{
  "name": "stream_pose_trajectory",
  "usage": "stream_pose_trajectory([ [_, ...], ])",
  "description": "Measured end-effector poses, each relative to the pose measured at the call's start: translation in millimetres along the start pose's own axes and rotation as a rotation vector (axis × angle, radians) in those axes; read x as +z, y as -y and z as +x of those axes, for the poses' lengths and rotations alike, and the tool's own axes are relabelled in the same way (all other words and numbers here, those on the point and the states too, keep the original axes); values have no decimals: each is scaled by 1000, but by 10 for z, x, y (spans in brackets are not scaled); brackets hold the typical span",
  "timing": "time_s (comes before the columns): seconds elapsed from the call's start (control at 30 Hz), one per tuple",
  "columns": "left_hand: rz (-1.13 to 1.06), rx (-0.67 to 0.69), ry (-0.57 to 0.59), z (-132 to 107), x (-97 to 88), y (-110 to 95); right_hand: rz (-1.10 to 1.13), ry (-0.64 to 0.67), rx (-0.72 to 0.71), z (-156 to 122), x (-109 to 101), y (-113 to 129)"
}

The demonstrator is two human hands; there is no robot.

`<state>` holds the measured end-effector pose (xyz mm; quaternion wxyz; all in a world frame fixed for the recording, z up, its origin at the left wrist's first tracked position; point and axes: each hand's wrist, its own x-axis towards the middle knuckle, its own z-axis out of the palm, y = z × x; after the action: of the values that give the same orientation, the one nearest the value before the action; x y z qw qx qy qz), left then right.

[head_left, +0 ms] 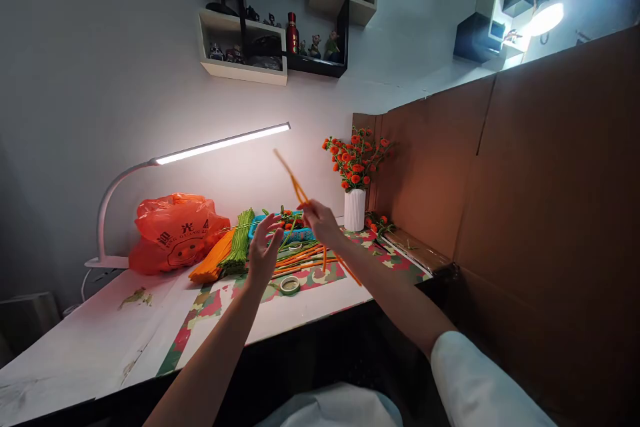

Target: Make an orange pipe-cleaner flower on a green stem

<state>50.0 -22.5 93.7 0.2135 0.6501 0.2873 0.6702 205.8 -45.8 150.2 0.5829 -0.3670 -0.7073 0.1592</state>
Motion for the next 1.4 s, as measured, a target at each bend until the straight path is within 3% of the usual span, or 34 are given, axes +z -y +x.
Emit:
stream_pose_trajectory([
  [0.07, -138, -32, 78, 32, 104, -309, 219, 158, 88, -185, 186, 15],
  [0.13, -219, -139, 156, 38, 153, -491, 411, 308, 184, -356, 318, 0],
  [0.23, -275, -281, 182, 20, 110, -537, 561, 489, 367, -502, 357, -41],
  [0.3, -305, -317, 150, 12, 40, -494, 527, 524, 425, -513, 294, -62],
  [0.4, -302, -308, 123, 16, -33, -444, 446, 258, 382, -444, 164, -54],
  [0.5, -241, -364, 307, -2, -17, -443, 489, -2, 325, -358, 113, 1],
  [0.57, -209, -382, 403, -34, 21, -441, 537, -57, 306, -326, 141, 36],
  [0.67, -182, -394, 427, -87, 53, -408, 566, -157, 298, -319, 207, 59],
  [0.77, -153, -421, 412, -115, 36, -385, 609, -224, 325, -329, 240, 71],
  [0.93, -162, -411, 350, -138, 35, -500, 668, -230, 332, -285, 280, 113],
  [1.1, -116, -404, 280, -138, -10, -512, 691, -476, 231, -185, 176, 112],
  [1.17, -29, -343, 246, -88, -133, -458, 610, -531, 135, -164, 6, 126],
  [1.23, 173, -214, 167, -4, -303, -410, 360, -524, 27, -157, -195, 160],
  [1.33, 612, -42, 146, 143, -500, -369, -203, -261, -177, -152, -366, 195],
  [1.4, 882, 51, 180, 204, -499, -325, -442, -81, -238, -163, -293, 145],
])
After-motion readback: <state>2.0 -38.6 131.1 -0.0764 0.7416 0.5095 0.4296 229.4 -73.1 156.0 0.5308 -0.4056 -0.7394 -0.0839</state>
